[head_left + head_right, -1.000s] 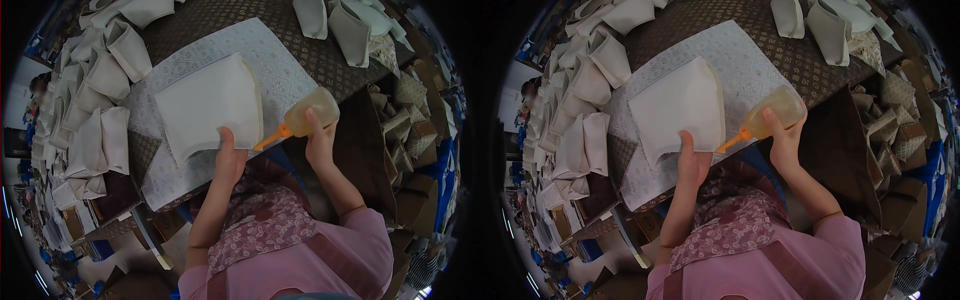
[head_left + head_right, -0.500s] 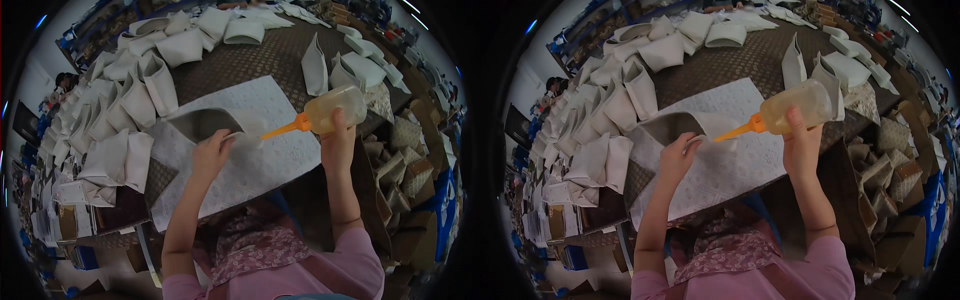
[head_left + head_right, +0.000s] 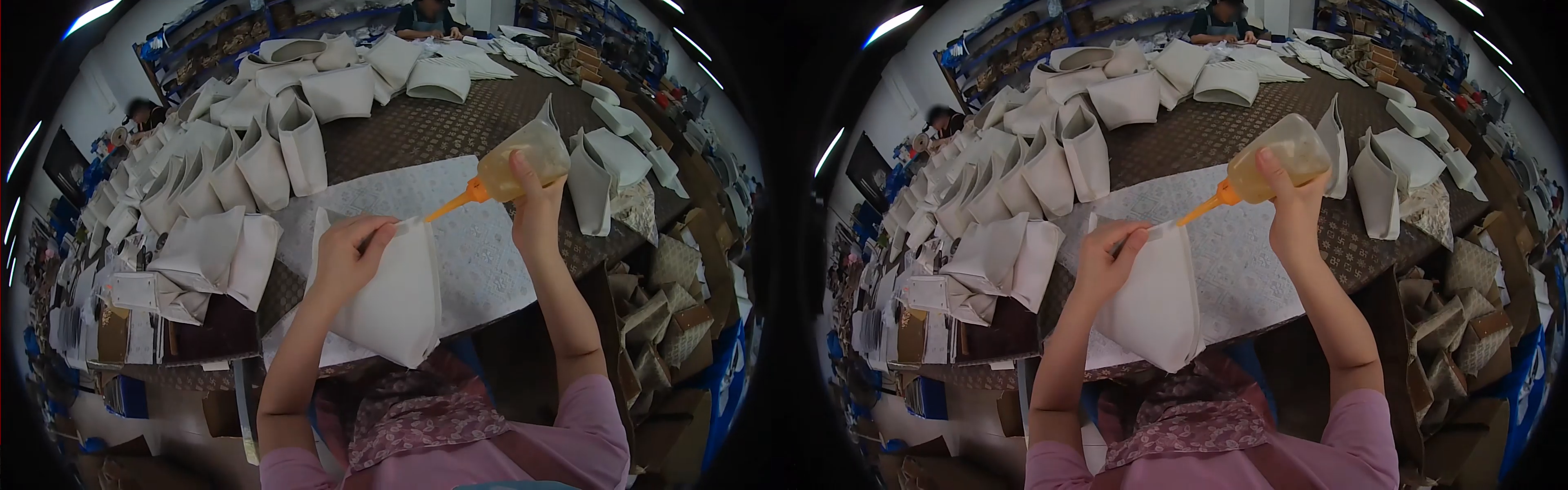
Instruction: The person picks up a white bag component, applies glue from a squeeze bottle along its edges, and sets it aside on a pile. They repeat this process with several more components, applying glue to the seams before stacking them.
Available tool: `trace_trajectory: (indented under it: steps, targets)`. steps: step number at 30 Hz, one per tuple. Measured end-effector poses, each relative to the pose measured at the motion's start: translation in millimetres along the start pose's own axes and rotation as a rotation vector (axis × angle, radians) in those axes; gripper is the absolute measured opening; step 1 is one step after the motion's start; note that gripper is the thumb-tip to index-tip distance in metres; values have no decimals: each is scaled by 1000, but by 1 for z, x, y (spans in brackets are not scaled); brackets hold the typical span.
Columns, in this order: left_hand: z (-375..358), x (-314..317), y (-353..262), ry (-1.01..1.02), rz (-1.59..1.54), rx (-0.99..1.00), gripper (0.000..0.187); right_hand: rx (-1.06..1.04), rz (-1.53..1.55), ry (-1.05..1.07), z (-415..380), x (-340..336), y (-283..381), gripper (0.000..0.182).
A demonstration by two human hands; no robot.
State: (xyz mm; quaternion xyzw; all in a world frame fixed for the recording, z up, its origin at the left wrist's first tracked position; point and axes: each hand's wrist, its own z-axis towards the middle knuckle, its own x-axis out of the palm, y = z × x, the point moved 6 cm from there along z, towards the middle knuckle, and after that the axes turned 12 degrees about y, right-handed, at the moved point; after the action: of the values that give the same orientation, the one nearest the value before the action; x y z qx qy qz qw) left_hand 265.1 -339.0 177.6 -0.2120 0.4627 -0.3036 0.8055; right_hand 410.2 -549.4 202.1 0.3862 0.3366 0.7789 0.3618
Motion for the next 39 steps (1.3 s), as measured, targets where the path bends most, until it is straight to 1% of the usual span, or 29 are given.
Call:
trace_trajectory:
  steps: [3,6,9,12,15,18,24,27,30,33,36,39]
  targets:
    - [-4,1,0,55,-21,-62,14,8,15,35,2,4,-7,69]
    - [-5,0,-1,-16,-31,16,11,-34,-69,62,8,2,-15,69]
    - [-6,-1,2,1,-60,-42,11,-43,-44,-8,10,0,-15,60]
    - [-6,-4,1,-9,-55,-26,11,-31,58,71,9,7,-8,60]
    - [-7,-4,6,-38,-48,14,12,-98,-78,95,5,10,-6,66]
    - [-7,-6,8,-14,-71,-47,12,-71,-93,53,2,10,-10,64]
    - [-9,-14,16,-50,-135,-86,14,40,-172,215,-16,18,-11,74]
    - [-9,-18,26,-87,-199,-144,17,59,-235,257,-32,26,-4,80]
    - [-7,-25,40,-182,-198,-116,20,33,-341,260,-47,33,6,81]
    - [-5,-34,55,-195,-188,-210,22,11,-374,233,-58,30,6,82]
    - [-6,-44,61,-280,-210,-242,24,-19,-399,205,-69,25,3,83]
    - [-6,-51,73,-366,-290,-217,26,-55,-387,153,-84,17,-5,85]
